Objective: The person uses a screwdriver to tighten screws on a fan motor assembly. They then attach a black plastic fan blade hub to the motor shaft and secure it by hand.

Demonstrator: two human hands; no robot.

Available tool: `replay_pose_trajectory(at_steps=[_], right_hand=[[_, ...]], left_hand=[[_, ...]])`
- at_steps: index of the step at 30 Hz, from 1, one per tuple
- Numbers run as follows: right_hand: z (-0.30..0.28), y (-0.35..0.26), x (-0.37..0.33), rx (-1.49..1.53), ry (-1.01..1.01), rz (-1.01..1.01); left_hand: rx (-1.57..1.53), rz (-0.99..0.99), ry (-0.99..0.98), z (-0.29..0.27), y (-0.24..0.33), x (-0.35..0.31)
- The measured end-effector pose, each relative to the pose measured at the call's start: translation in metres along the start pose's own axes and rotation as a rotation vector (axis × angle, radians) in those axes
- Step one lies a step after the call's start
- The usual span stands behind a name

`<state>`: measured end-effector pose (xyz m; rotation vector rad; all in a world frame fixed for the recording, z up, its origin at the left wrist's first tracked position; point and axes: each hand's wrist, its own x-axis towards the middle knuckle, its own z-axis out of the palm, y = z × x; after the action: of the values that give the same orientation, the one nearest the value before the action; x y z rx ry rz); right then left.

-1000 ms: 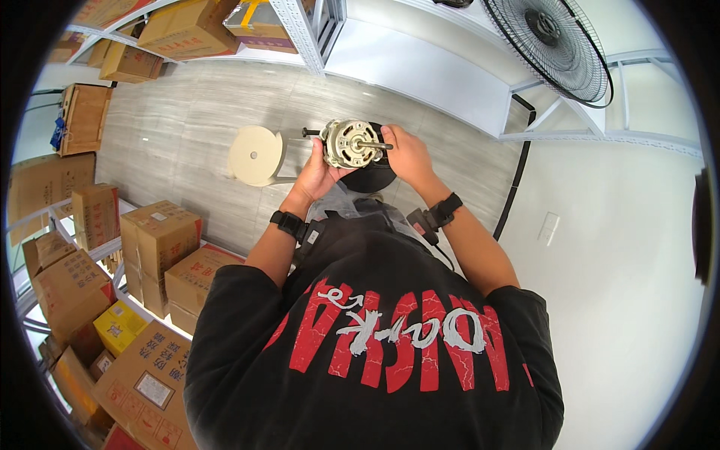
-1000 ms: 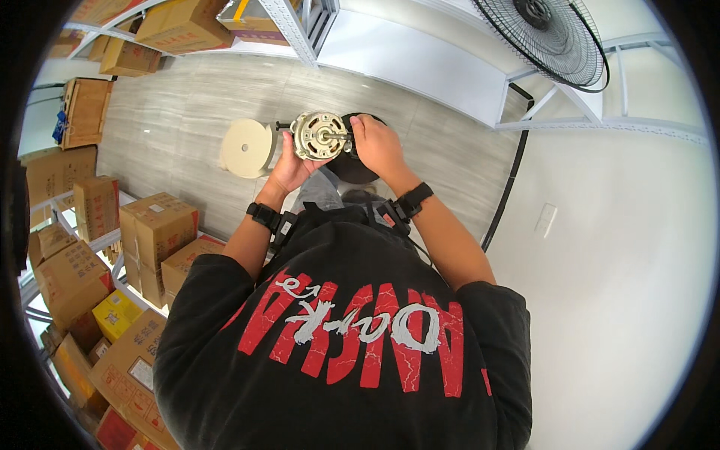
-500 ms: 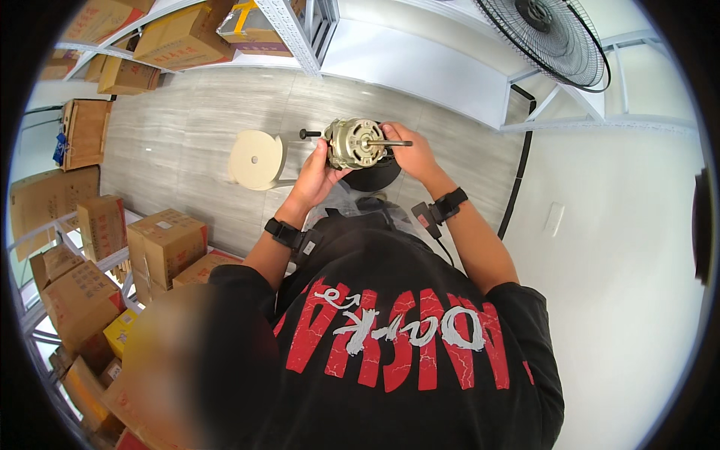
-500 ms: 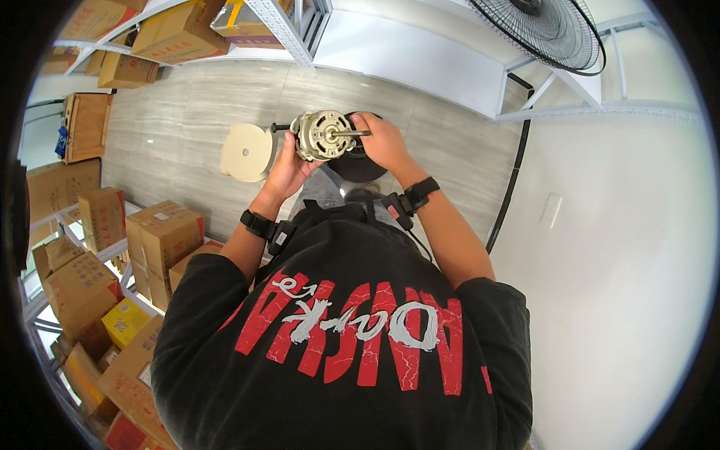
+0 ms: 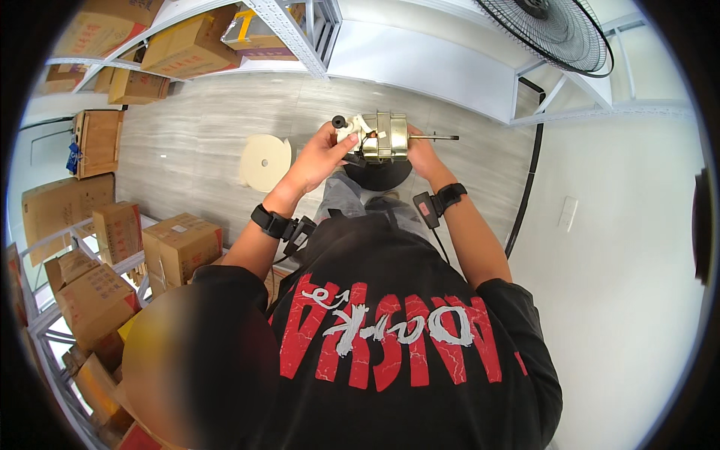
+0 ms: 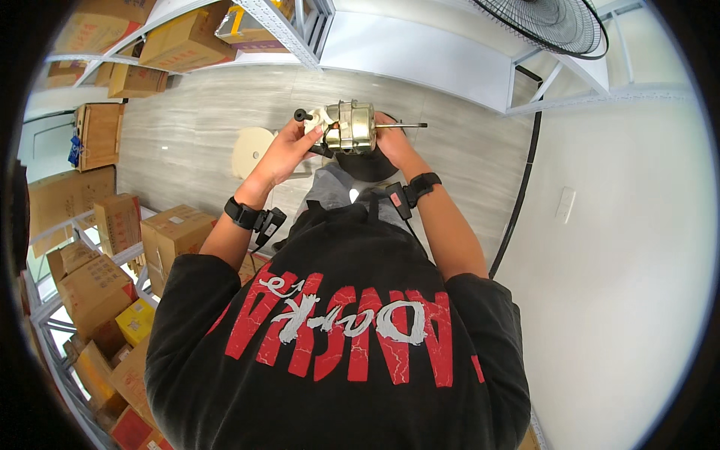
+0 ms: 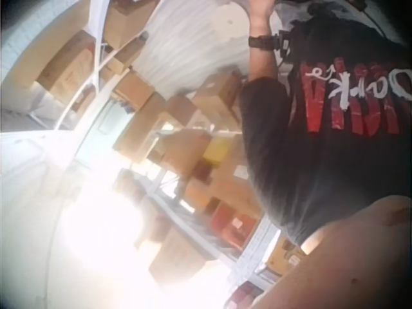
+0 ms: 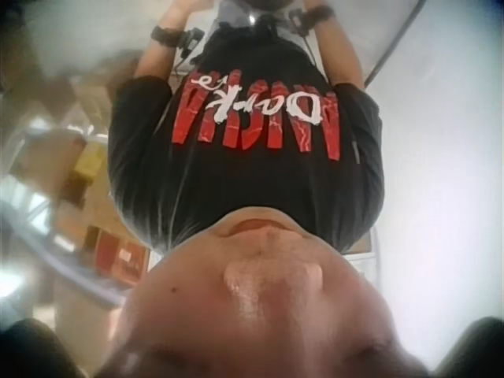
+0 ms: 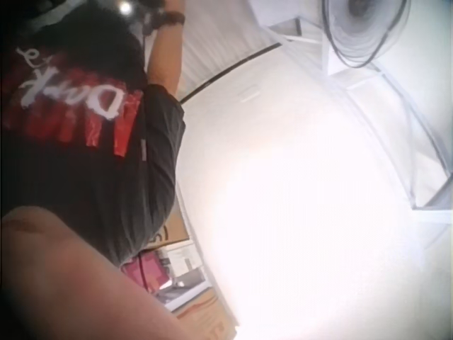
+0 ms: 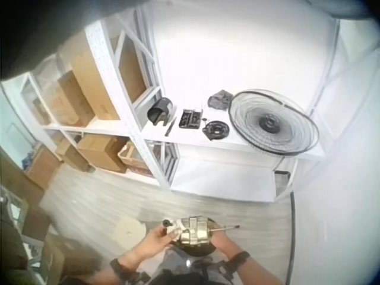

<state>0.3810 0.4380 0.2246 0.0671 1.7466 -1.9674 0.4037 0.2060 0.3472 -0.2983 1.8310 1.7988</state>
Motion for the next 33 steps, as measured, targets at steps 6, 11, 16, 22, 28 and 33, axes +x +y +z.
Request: replay_pose_trajectory(at_steps=[6, 11, 16, 22, 28, 33], right_hand=[[-0.006, 0.029, -0.003, 0.341, -0.034, 0.033], [-0.028, 0.053, 0.001, -0.274, 0.055, -0.149], [-0.007, 0.021, -0.004, 0.391, 0.052, -0.052], [0.008, -0.007, 0.0, 0.273, 0.158, 0.026], [0.001, -0.003, 0.015, 0.092, 0.167, 0.116], [0.009, -0.017, 0.015, -0.051, 0.236, 0.078]], left_hand=[[0.042, 0.042, -0.023, 0.01, -0.005, 0.004], [0.032, -0.001, -0.069, 0.028, 0.006, 0.015], [-0.185, -0.045, -0.166, -0.001, -0.005, 0.031], [-0.344, -0.054, -0.251, -0.02, -0.01, 0.04], [-0.444, -0.06, -0.252, -0.034, -0.017, 0.046], [-0.471, 0.009, -0.341, -0.044, -0.03, 0.054]])
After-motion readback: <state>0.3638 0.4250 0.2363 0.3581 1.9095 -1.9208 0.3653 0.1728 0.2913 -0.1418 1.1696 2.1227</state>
